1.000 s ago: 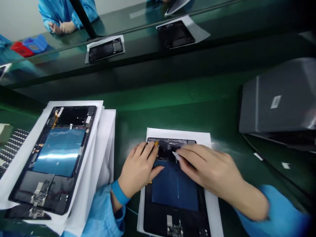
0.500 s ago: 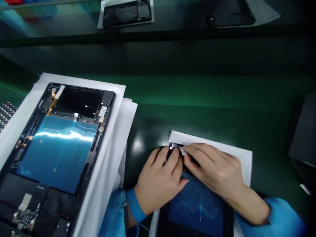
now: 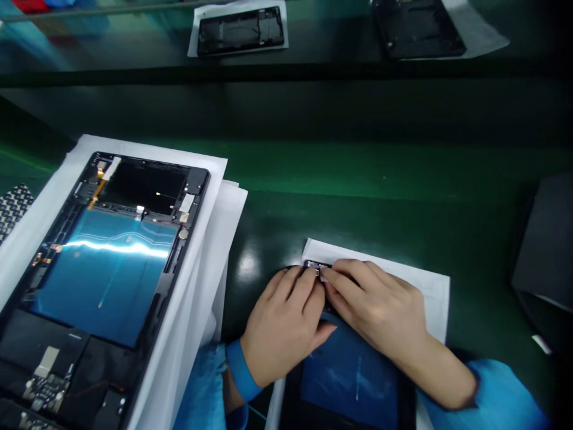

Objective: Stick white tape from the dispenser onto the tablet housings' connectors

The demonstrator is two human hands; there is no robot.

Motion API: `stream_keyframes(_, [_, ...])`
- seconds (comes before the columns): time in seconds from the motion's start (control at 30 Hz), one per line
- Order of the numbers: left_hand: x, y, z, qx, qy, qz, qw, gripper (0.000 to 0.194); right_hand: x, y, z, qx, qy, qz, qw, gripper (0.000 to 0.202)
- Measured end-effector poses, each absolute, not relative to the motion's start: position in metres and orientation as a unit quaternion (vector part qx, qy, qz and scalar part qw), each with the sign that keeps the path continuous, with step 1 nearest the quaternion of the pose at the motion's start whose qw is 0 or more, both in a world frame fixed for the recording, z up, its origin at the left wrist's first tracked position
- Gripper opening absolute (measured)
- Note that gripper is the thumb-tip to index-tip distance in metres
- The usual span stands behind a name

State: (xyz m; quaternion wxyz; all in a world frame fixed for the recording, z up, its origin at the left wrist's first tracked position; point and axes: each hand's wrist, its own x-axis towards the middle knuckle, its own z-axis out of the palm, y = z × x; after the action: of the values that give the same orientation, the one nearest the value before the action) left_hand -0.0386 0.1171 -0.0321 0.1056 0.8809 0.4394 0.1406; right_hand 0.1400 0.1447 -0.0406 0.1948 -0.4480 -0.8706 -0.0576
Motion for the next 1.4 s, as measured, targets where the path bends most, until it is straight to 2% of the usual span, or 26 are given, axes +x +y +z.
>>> stream_keyframes(0.23, [-0.039,0.123,-0.031,0.867,0.457,0.144,0.135,0.047,0.124,0.137,-0.029,-0.458,-0.883,-0.066,0.081,0.014])
stream_keyframes(0.43, [-0.046,0.131,-0.037,0.886,0.427,0.157,0.096,0.049,0.138,0.122,-0.02,-0.447,-0.89,0.008,0.093,0.022])
stream_keyframes(0.53, [-0.045,0.14,-0.04,0.896,0.408,0.16,0.075,0.049,0.183,0.086,-0.013,-0.465,-0.861,0.047,0.199,0.027])
stream_keyframes(0.63, [-0.041,0.144,-0.041,0.904,0.394,0.156,0.047,0.05,0.262,0.033,-0.01,-0.57,-0.768,-0.045,0.288,0.024])
stream_keyframes(0.7, [-0.037,0.145,-0.042,0.906,0.393,0.155,0.03,0.051,0.34,0.003,-0.01,-0.673,-0.677,-0.16,0.252,0.02])
stream_keyframes(0.73, [-0.036,0.145,-0.043,0.906,0.393,0.153,0.024,0.052,0.386,-0.009,-0.01,-0.734,-0.585,-0.258,0.228,0.014])
stream_keyframes(0.8, [-0.035,0.147,-0.044,0.909,0.389,0.147,0.012,0.054,0.477,-0.026,-0.012,-0.834,-0.405,-0.345,0.151,0.038])
stream_keyframes(0.83, [-0.036,0.149,-0.045,0.911,0.386,0.143,0.009,0.054,0.518,-0.031,-0.013,-0.872,-0.351,-0.321,0.114,0.048])
stream_keyframes(0.93, [-0.04,0.154,-0.048,0.918,0.374,0.133,-0.005,0.054,0.602,-0.034,-0.018,-0.892,-0.378,-0.229,0.093,0.051])
stream_keyframes(1.07, [-0.045,0.157,-0.052,0.92,0.361,0.149,-0.028,0.054,0.63,-0.019,-0.028,-0.878,-0.447,-0.147,0.085,0.041])
stream_keyframes(1.27, [-0.047,0.155,-0.055,0.912,0.372,0.172,-0.03,0.052,0.632,-0.01,-0.037,-0.868,-0.463,-0.156,0.091,0.026])
stream_keyframes(1.33, [-0.05,0.156,-0.056,0.919,0.362,0.155,-0.029,0.051,0.631,-0.014,-0.033,-0.874,-0.442,-0.177,0.099,0.033])
stream_keyframes(1.4, [-0.053,0.158,-0.056,0.923,0.358,0.138,-0.03,0.051,0.629,-0.018,-0.022,-0.882,-0.407,-0.211,0.111,0.05])
